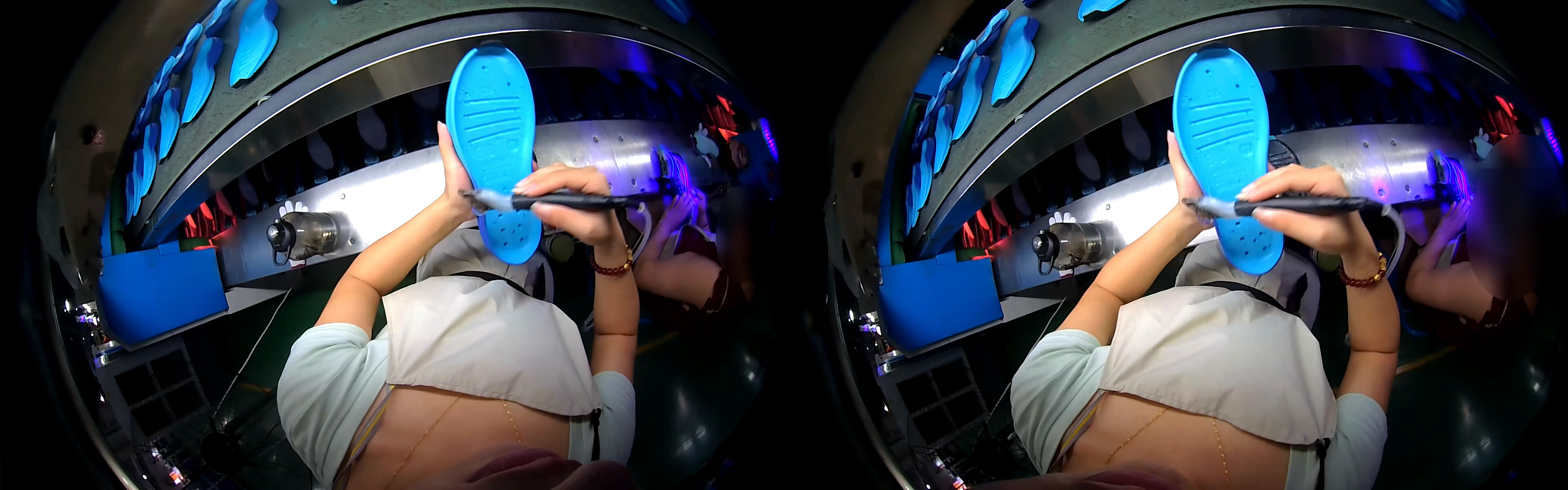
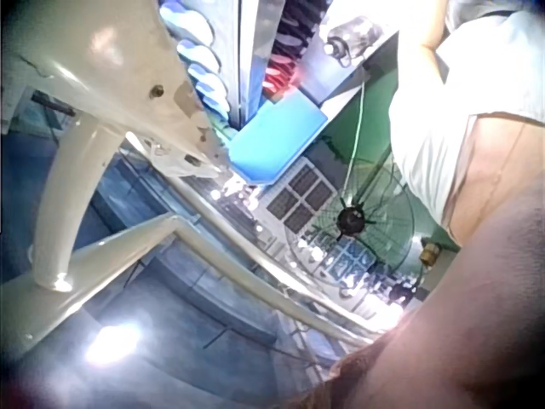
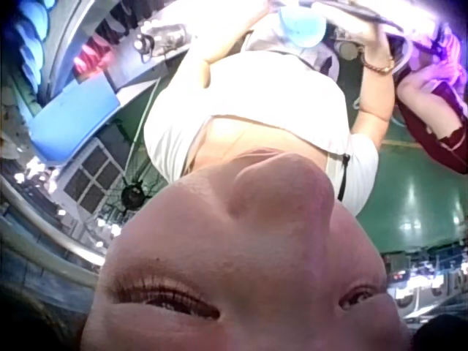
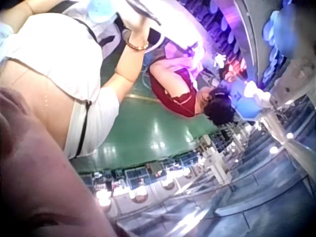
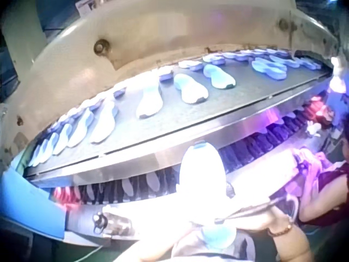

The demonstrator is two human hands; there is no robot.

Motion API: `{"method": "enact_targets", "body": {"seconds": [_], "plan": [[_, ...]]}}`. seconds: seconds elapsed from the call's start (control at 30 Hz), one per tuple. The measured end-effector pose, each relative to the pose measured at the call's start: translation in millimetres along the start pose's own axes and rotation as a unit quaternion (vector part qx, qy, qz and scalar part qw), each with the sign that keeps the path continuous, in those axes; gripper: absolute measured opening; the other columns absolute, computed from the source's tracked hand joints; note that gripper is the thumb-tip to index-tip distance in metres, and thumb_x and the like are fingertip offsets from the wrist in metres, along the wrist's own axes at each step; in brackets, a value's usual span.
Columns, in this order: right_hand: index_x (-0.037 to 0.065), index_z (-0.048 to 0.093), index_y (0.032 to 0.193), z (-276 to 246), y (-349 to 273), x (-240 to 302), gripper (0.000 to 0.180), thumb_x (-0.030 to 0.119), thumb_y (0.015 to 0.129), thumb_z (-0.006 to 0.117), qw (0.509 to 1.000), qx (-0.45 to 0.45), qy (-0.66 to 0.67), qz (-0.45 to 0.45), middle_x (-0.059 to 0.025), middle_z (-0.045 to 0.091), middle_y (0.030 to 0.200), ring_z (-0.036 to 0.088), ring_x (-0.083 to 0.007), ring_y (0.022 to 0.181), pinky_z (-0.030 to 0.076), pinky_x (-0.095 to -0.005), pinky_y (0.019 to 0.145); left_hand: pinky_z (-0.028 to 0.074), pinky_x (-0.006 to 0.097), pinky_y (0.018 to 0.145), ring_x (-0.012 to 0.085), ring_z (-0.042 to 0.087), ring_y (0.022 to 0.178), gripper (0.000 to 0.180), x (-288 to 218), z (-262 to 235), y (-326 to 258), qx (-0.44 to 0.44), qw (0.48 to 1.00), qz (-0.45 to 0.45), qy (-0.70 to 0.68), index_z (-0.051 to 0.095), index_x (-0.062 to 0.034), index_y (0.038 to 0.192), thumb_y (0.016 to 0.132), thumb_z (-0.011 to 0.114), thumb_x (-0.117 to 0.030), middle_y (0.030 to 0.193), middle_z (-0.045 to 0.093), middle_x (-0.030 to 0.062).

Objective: The person uses a brush to scrub the soles of blue plastic slippers on a factory assembly line. They repeatedly pick up a slipper, scrub the bottom surface with a brush, and place it back on the conveyor belt. The process is repetitive and involves handling the slippers one at a time.

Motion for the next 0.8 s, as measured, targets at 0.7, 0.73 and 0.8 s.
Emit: {"method": "enact_targets", "body": {"seconds": [0.7, 0.73, 0.8], "plan": [[-0.001, 0.061, 0.090, -20.1, -27.8, -17.8, 0.022, -0.004, 0.067, 0.061, 0.991, -0.105, -0.054, 0.066, -0.0114, 0.061, 0.089, 0.055, -0.0204, 0.086, 0.043, -0.0283, 0.078, 0.045, 0.046, 0.075, 0.0355, 0.054, 0.084, 0.103, -69.8, 2.1, 17.2, 0.040, 0.976, 0.209, 0.056, 0.039, -0.0018, 0.118, 0.063, 0.001, -0.081, 0.096, 0.053, 0.0231], [-0.001, 0.061, 0.090, -10.9, -27.3, -14.1, 0.023, -0.004, 0.067, 0.061, 0.993, -0.051, -0.101, 0.041, -0.0110, 0.061, 0.089, 0.055, -0.0206, 0.087, 0.042, -0.0281, 0.078, 0.045, 0.046, 0.075, 0.0355, 0.054, 0.084, 0.103, -71.0, 0.8, 17.2, 0.040, 0.976, 0.209, 0.055, 0.039, -0.0018, 0.118, 0.063, 0.001, -0.081, 0.096, 0.053, 0.0231], [-0.001, 0.061, 0.088, -1.0, -30.5, -11.6, 0.022, -0.004, 0.066, 0.061, 0.999, -0.026, -0.028, 0.036, -0.0113, 0.061, 0.089, 0.054, -0.0202, 0.090, 0.042, -0.0285, 0.081, 0.045, 0.047, 0.076, 0.0360, 0.054, 0.086, 0.105, -73.3, 8.7, 15.0, 0.103, 0.974, 0.192, 0.064, 0.037, -0.0018, 0.119, 0.062, -0.001, -0.081, 0.096, 0.053, 0.0234]]}}
Point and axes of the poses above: each hand's wrist, its own y-axis towards the middle knuckle, its own z-axis out of the palm, x = y × z, the point moved 8 cm from there along y, towards the middle knuckle
